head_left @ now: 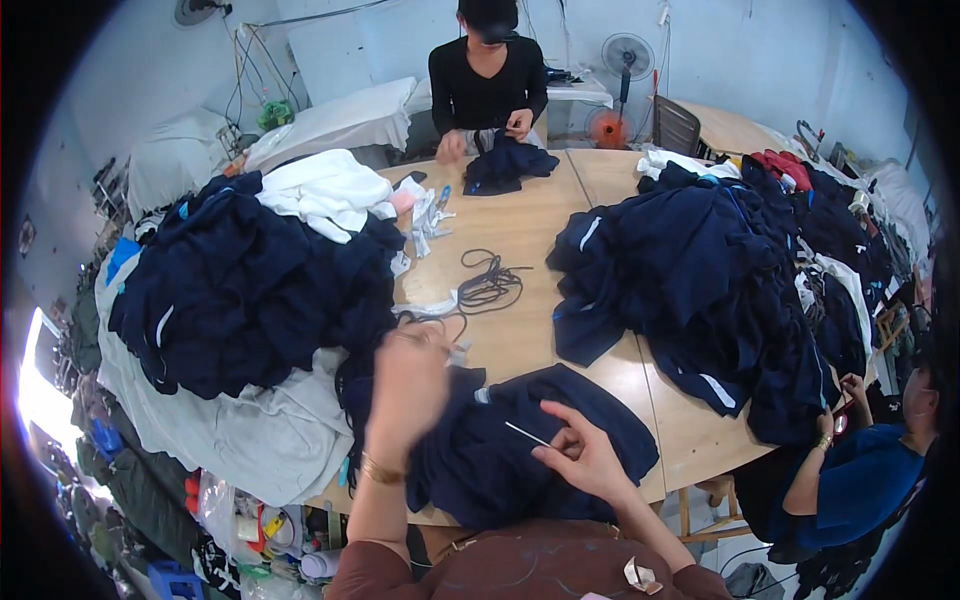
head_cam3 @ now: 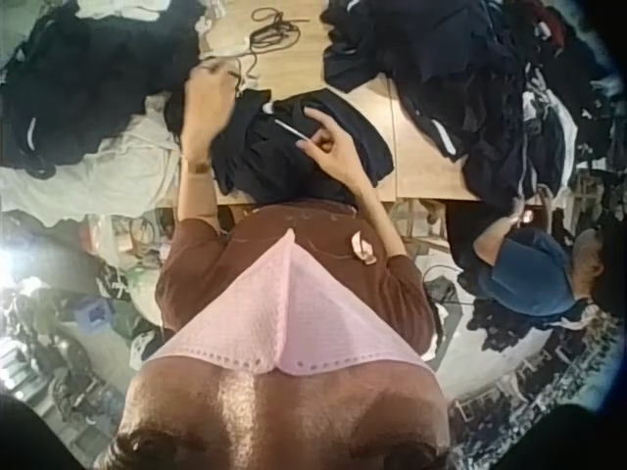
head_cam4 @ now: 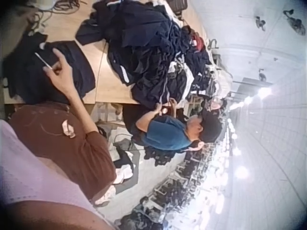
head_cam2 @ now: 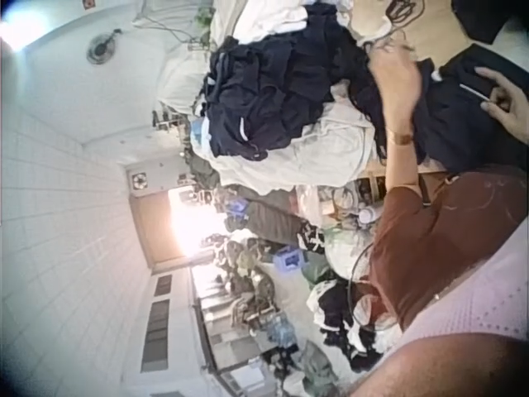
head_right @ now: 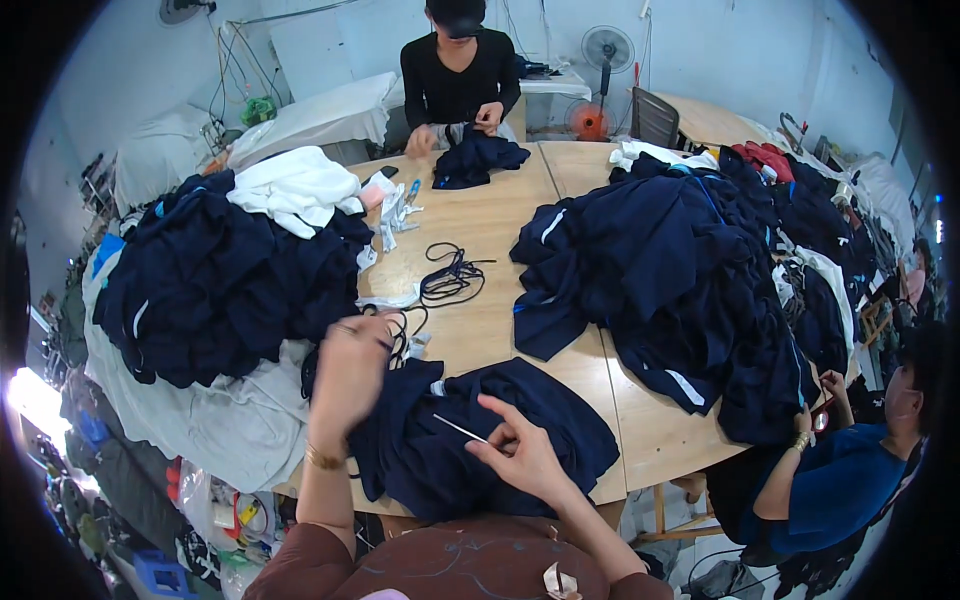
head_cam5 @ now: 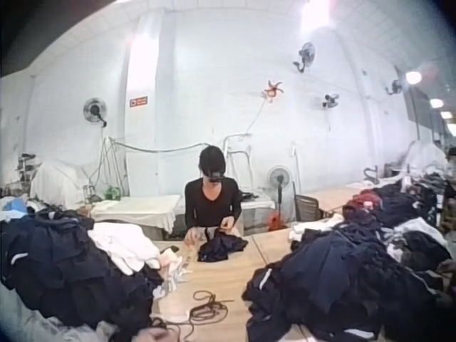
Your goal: Threading a drawstring through the waistband of a pair of shorts or pants using a metal threading needle.
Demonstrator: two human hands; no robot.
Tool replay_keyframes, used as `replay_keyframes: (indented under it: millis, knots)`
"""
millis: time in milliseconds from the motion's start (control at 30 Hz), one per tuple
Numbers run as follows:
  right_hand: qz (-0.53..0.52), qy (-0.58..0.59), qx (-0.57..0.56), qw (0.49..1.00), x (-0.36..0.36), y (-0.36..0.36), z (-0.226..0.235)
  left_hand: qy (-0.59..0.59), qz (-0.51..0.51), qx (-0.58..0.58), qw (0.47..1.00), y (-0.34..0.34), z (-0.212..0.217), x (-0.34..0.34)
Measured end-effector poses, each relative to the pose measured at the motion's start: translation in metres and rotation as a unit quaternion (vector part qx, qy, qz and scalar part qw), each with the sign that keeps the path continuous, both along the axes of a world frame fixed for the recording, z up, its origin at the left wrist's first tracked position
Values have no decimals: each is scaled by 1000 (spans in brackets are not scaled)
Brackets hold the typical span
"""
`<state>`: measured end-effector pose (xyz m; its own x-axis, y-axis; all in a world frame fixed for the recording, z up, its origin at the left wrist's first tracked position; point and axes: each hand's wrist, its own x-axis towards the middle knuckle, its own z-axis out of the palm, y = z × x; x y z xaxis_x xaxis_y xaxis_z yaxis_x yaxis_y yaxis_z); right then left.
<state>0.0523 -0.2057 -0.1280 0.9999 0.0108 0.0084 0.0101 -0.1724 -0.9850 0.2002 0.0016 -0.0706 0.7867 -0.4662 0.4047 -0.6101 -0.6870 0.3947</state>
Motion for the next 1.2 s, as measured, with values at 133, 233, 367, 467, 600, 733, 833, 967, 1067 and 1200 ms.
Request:
replay_keyframes:
  millis: [133,233,367,467,600,733,833,967,1067,1200]
  knots:
    - [43,-61,235,969,4,13,6,2,-226,7,974,-57,17,-74]
    - [62,-42,255,964,-11,-12,-20,-32,-241,37,969,-71,20,-83]
    - [-18,-50,290,956,-24,-47,21,153,-261,-118,946,-67,10,-86]
    - [-192,-303,238,902,-52,-109,38,207,-216,-107,948,-44,-43,-71]
    - [-492,-475,263,681,-95,-163,71,172,-34,-251,952,5,-106,-40]
    - [-682,-400,23,612,-102,-183,40,42,114,-252,960,18,-109,-28]
    - [-503,-277,-124,809,-50,-135,38,-7,137,-190,972,11,-94,-33]
    - [-240,-50,-22,969,2,-51,9,-19,-4,-107,994,-47,-59,-65]
    - [-25,-41,161,986,4,-4,-7,1,-109,-146,983,-75,-57,-77]
    - [-57,-27,84,994,6,-25,-1,20,-51,-116,992,-54,-62,-72]
